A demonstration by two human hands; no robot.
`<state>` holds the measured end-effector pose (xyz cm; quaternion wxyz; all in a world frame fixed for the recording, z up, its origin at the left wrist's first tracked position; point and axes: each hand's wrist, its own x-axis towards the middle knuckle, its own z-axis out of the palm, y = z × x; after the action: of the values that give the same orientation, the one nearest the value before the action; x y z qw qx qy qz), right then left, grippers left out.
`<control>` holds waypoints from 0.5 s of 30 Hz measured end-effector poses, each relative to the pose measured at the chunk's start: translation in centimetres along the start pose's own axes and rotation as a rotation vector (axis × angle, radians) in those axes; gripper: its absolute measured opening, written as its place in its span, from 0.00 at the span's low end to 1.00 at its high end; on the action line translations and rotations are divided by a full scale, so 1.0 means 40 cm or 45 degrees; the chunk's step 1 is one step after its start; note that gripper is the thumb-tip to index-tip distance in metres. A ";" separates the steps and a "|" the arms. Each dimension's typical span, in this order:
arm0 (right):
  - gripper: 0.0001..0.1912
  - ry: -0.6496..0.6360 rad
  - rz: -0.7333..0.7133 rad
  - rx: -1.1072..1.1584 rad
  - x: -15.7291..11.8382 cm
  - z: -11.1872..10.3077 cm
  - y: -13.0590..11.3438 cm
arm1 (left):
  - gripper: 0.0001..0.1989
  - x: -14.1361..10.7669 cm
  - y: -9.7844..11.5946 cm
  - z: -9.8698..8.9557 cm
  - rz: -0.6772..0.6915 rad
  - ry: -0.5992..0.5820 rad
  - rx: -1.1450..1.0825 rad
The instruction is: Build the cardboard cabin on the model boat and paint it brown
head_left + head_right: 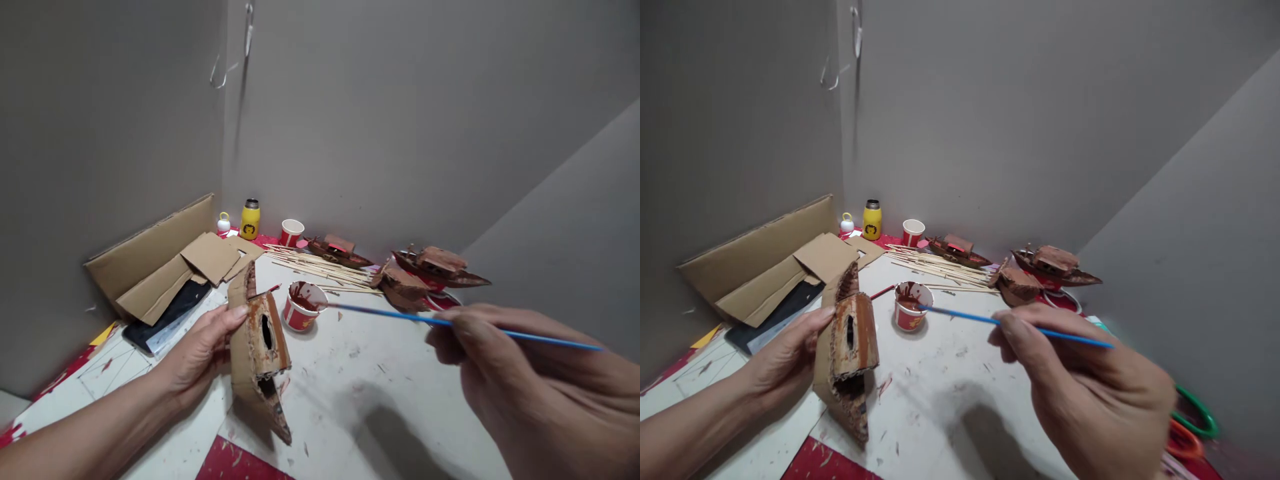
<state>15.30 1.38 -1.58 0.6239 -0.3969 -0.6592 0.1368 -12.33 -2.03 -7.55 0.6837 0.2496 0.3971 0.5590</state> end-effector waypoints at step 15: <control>0.07 -0.227 -0.098 0.167 -0.042 0.058 -0.071 | 0.22 -0.010 0.003 0.010 0.148 -0.121 0.262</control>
<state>11.98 -0.89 -1.30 0.5921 -0.3161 -0.7165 0.1904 -12.08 -2.33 -7.12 0.6390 0.3672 0.4043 0.5416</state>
